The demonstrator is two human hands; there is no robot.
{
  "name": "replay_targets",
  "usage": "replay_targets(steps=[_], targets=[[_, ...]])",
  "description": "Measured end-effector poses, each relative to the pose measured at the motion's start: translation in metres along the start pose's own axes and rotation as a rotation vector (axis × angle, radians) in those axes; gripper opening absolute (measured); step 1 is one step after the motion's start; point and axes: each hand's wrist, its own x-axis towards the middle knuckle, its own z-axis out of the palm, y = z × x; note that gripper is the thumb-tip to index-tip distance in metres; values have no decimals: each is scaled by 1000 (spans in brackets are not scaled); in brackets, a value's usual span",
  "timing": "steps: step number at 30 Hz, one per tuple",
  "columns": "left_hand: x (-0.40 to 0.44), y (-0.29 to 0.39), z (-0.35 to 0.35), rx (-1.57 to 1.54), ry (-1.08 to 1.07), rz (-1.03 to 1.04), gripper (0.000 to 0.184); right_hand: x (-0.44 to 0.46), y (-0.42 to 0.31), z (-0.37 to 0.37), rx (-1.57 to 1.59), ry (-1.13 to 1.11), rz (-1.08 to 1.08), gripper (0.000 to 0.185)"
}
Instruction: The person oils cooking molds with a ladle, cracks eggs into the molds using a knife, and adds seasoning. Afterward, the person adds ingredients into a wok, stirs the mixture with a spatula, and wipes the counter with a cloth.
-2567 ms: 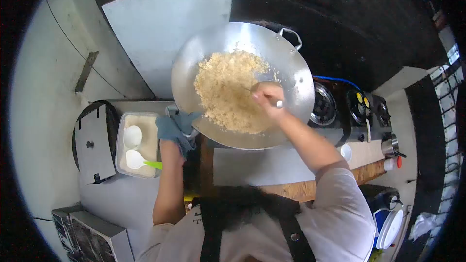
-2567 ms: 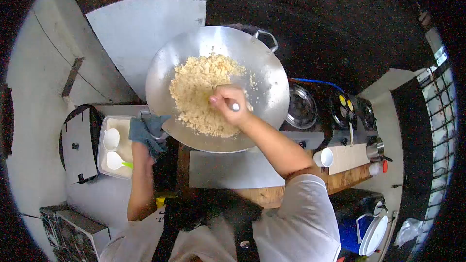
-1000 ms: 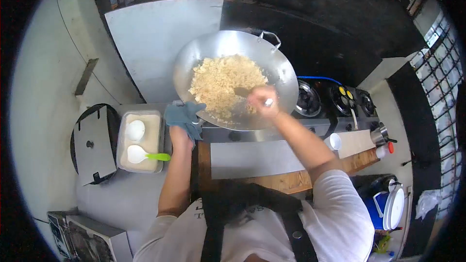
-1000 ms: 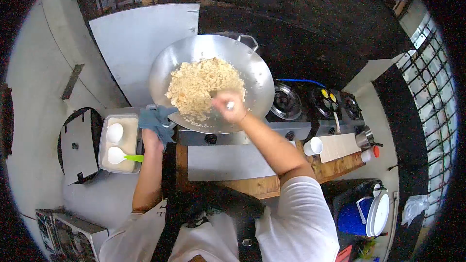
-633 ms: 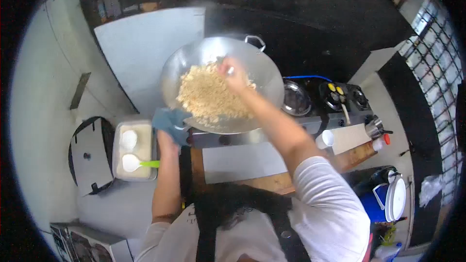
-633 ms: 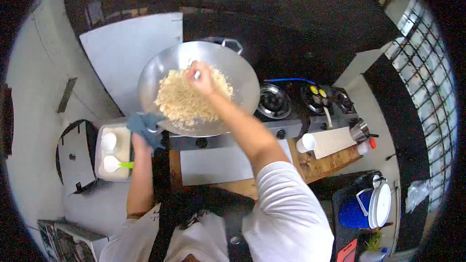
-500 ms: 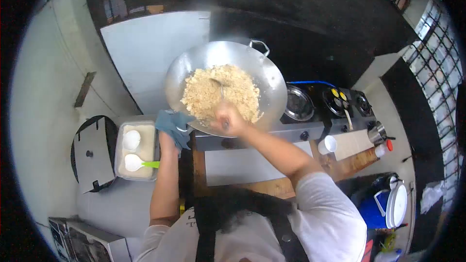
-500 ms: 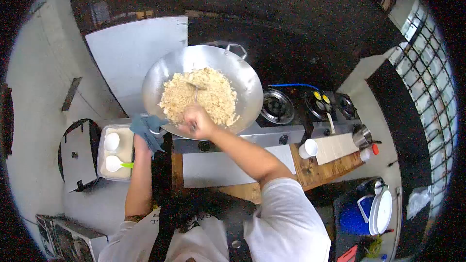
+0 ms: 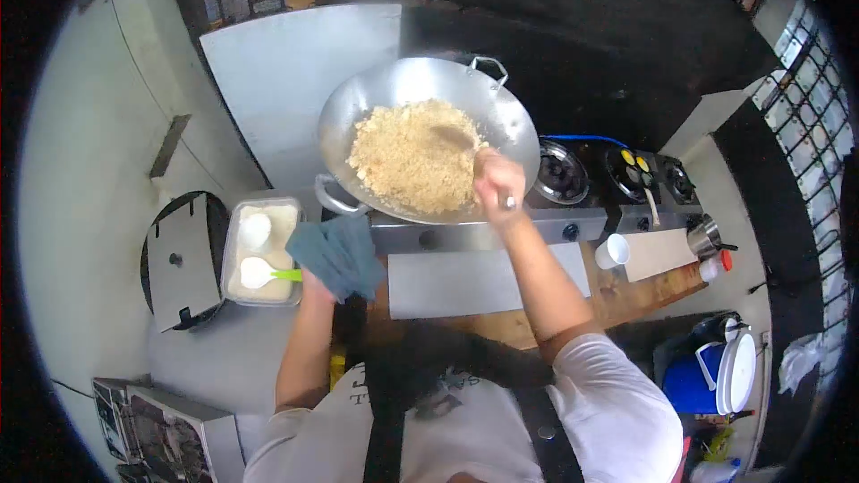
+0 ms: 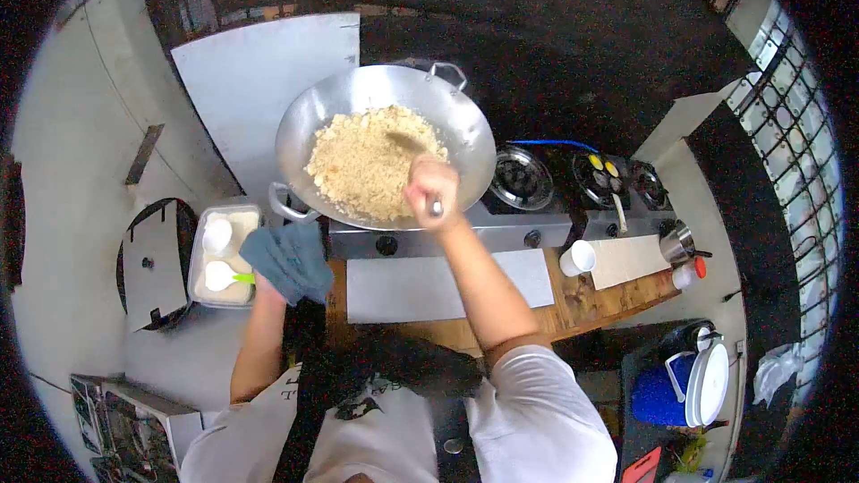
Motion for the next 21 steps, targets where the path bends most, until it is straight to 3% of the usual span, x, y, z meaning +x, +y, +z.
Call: replay_targets(steps=[2, 4, 7, 9, 10, 12, 14, 15, 17, 19, 20, 21], targets=[[-30, -11, 42, -72, 206, -133, 55, -11, 28, 0, -80, 11, 107, 27], [-52, -21, 31, -136, 186, -163, 60, -24, 21, 5, -165, 17, 220, 27], [-71, -41, -7, 530, 139, -34, 57, -50, -5, 14, -110, -263, 160, 29], [-82, -51, -24, 976, 82, 44, 56, -73, -27, 23, -167, -259, 223, 29], [-84, -54, -17, 975, 84, 42, 56, -84, -39, 24, -232, -260, 272, 29], [-75, -63, 7, 536, 47, -41, 53, -121, -48, 30, -316, -227, 396, 23], [-69, -74, 34, 100, 12, -156, 51, -146, -71, 48, -554, 202, 686, 52], [-67, -80, 40, -113, -4, -228, 49, -183, -71, 54, -363, 242, 918, 81], [-60, -97, 25, -31, 0, -278, 53, -192, -95, 74, -234, 97, 1096, 74], [-53, -112, 27, 50, -1, -311, 57, -171, -120, 85, -427, -644, 893, 52], [-49, -119, 34, 65, 106, -322, 55, -172, -117, 88, -432, -630, 900, 52], [-48, -123, 39, 81, 217, -330, 54, -175, -114, 90, -474, -756, 800, 40]])
